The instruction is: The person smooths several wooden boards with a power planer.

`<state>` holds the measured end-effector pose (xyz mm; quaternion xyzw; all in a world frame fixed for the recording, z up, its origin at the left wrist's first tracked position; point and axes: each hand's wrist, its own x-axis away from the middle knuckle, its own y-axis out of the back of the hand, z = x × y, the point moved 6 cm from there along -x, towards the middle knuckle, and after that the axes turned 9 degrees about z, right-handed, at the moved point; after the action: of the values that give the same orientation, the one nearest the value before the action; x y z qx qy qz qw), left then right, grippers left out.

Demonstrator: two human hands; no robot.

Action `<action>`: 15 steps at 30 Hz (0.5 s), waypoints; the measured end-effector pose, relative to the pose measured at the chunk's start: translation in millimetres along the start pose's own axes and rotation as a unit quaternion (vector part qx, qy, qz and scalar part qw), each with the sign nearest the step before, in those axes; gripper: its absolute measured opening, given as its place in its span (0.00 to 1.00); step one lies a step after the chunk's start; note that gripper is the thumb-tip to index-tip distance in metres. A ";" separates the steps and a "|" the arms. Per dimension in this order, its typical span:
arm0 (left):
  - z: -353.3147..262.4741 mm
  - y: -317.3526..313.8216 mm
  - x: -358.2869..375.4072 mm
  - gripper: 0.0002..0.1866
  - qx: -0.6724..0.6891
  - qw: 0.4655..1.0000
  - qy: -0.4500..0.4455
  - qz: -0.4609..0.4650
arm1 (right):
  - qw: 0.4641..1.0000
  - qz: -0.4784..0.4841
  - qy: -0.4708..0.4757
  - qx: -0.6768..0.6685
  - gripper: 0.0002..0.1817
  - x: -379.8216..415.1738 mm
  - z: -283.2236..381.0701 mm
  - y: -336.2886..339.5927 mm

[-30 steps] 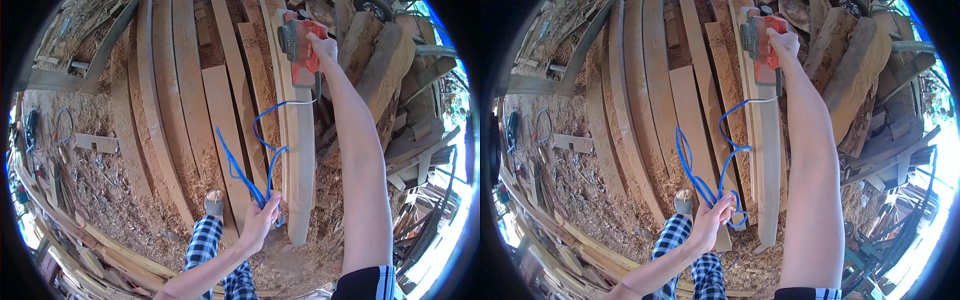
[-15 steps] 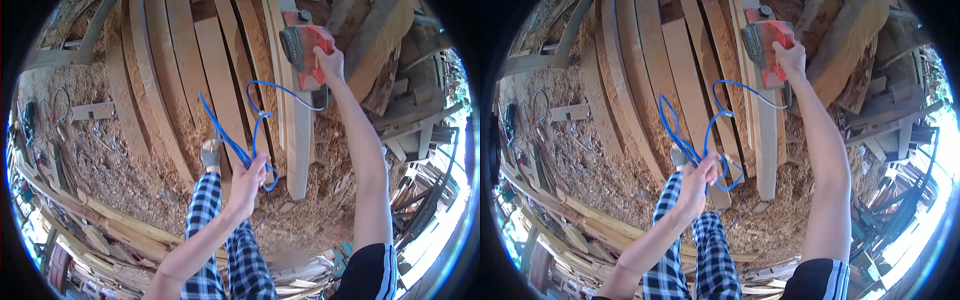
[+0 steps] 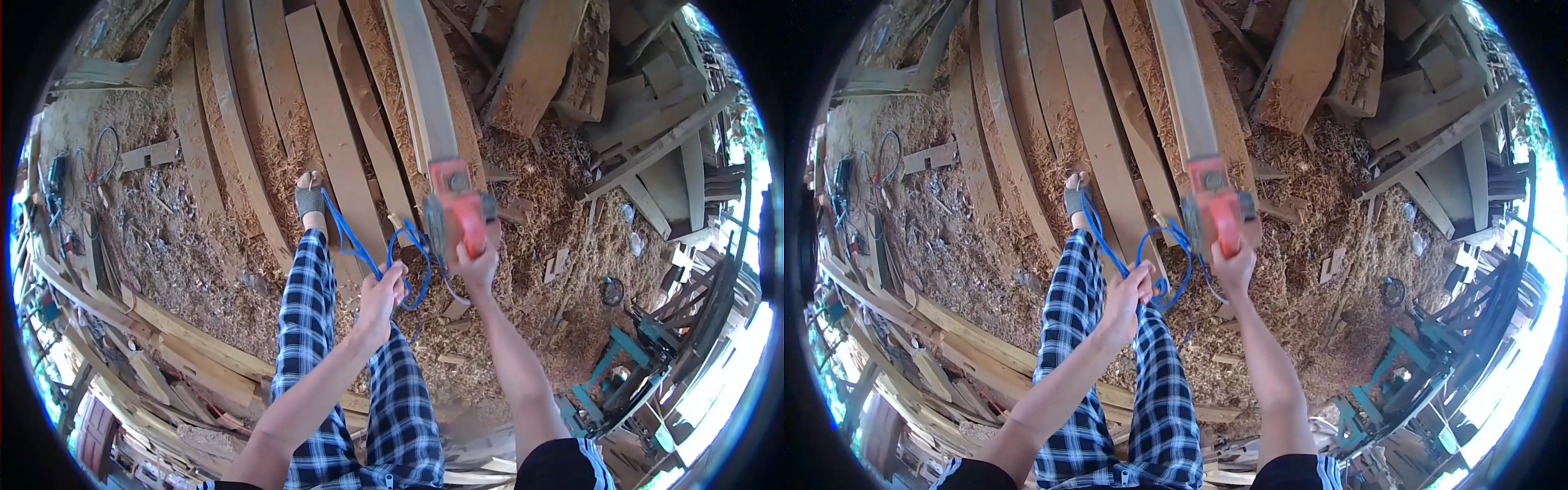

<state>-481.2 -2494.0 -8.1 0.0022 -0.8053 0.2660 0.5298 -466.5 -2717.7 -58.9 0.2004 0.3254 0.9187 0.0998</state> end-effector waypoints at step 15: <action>0.6 4.3 -5.5 0.07 0.030 0.999 0.026 0.000 | 0.997 -0.008 -0.066 -0.046 0.10 -46.8 28.4 -18.6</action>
<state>-480.5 -2492.1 -14.9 0.0109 -0.7831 0.2901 0.5499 -411.2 -2702.2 -64.9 0.2529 0.2770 0.9167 0.1378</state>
